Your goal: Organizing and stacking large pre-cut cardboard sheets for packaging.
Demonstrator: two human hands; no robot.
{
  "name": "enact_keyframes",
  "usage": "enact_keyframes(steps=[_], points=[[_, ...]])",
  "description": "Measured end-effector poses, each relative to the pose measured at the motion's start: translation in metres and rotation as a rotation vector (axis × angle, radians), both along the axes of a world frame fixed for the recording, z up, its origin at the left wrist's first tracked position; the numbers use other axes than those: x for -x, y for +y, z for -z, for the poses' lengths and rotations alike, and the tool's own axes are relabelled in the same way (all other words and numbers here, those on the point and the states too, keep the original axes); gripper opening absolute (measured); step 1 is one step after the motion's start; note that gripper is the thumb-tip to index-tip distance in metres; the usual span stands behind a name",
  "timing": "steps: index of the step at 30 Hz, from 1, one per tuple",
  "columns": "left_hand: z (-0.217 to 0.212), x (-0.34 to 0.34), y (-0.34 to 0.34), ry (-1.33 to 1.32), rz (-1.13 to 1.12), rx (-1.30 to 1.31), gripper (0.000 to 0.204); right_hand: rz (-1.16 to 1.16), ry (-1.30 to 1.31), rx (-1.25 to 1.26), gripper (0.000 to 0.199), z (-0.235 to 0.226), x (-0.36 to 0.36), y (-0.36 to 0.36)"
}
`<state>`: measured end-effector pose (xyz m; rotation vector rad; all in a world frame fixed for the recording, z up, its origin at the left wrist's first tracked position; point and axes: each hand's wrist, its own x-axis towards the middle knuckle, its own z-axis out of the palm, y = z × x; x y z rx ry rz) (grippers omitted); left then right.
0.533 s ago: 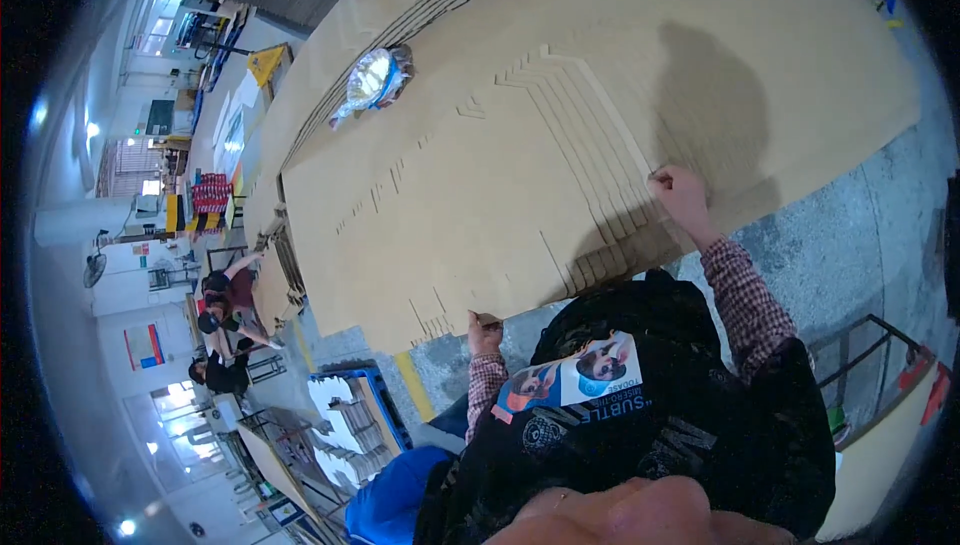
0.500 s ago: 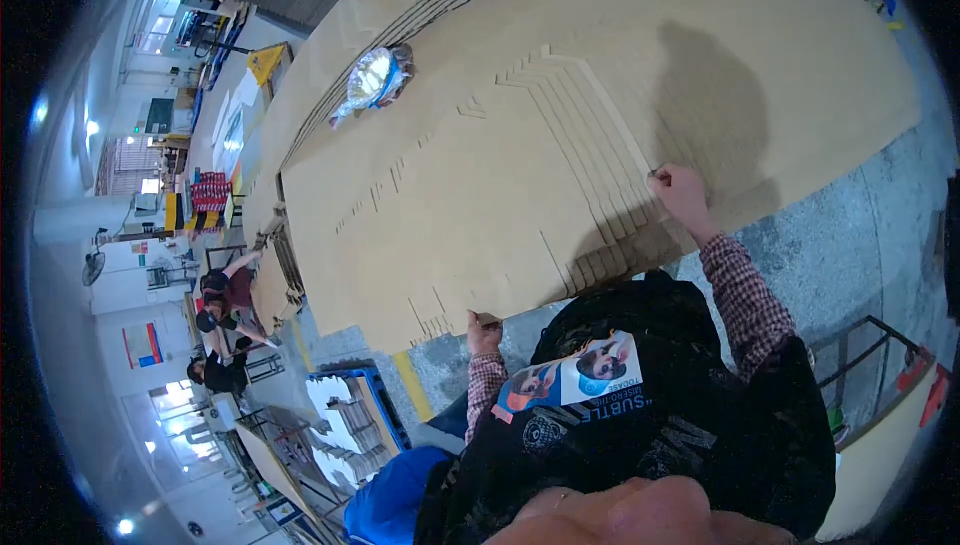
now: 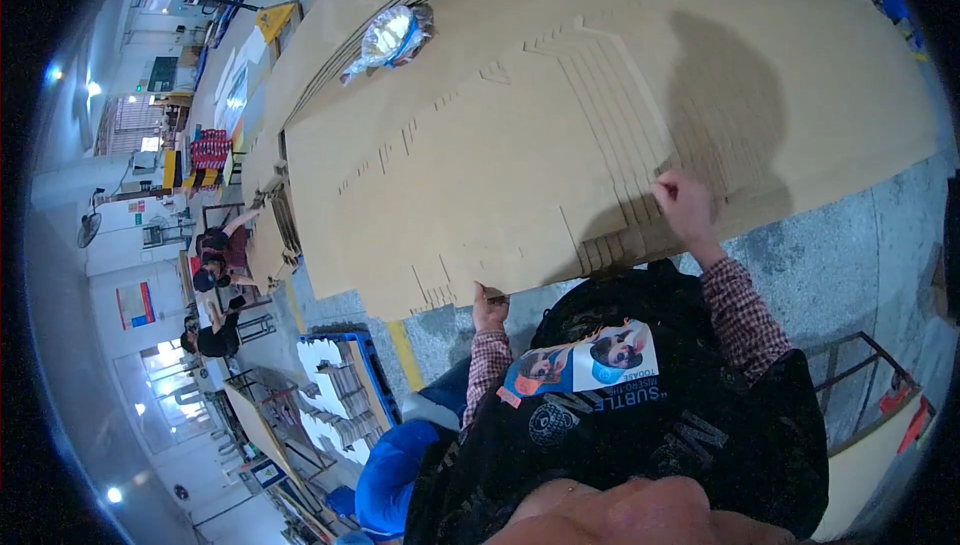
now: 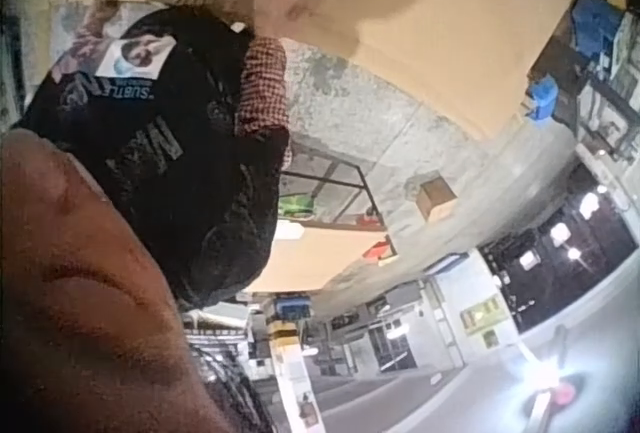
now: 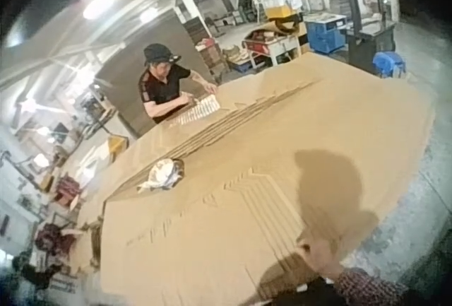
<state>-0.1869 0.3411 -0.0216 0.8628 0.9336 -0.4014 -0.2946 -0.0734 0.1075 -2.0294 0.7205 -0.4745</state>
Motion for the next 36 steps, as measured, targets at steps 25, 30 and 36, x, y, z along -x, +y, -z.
enact_keyframes(steps=[25,30,36], points=[[-0.01,0.015,-0.018,-0.247,0.062,-0.042,0.039,-0.065,0.311,0.104,0.023,0.013,-0.012,0.057],[0.002,0.014,0.002,-0.146,0.134,-0.071,0.042,-0.078,0.249,-0.062,0.024,0.02,0.0,0.051],[-0.023,0.028,-0.003,0.041,0.055,-0.584,0.034,-0.228,0.395,0.022,0.026,0.022,0.061,0.017]])
